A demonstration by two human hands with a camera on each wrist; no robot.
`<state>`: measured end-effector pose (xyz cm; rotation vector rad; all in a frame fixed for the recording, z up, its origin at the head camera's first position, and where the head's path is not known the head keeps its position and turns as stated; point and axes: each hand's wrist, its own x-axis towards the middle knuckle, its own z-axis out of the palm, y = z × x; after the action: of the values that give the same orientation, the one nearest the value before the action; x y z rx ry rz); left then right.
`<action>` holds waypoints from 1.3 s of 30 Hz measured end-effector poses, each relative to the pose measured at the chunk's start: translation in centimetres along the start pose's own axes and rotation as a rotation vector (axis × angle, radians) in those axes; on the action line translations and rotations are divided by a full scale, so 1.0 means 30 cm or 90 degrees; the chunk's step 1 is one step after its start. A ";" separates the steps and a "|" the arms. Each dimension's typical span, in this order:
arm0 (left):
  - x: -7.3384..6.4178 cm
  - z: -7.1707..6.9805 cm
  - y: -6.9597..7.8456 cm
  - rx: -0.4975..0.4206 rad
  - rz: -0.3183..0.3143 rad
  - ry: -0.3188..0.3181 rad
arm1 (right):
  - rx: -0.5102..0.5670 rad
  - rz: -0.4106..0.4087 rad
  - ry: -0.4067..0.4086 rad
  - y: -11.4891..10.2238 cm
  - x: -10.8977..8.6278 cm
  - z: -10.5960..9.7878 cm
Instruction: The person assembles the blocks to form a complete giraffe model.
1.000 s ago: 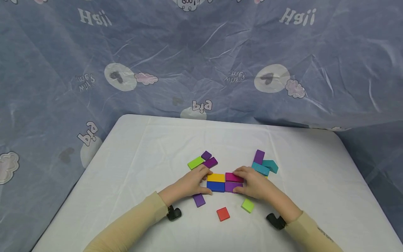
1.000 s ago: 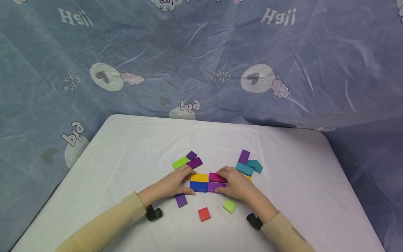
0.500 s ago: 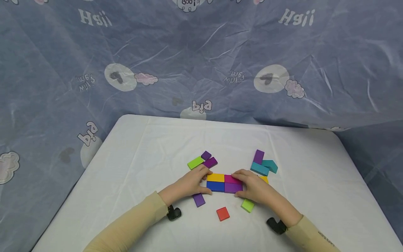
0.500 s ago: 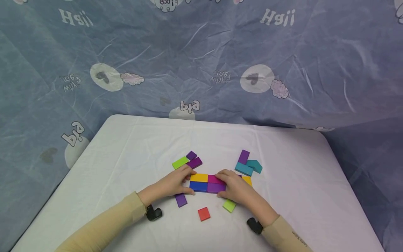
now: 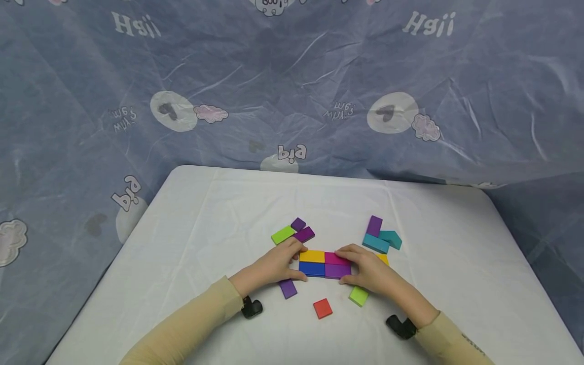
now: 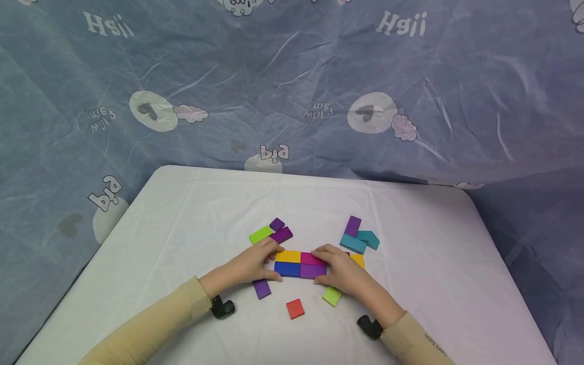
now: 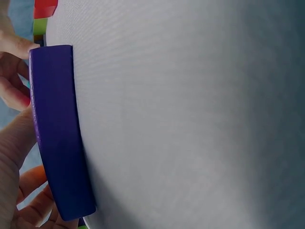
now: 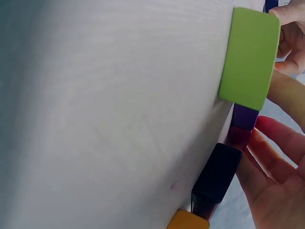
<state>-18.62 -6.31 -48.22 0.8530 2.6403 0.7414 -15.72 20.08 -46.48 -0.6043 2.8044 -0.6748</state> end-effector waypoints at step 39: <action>-0.025 -0.020 -0.028 -0.104 0.000 0.027 | 0.022 0.020 0.004 0.033 -0.029 -0.011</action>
<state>-18.65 -7.59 -48.11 0.8006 2.5716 0.9704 -15.37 21.38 -46.57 -0.5528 2.7948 -0.7188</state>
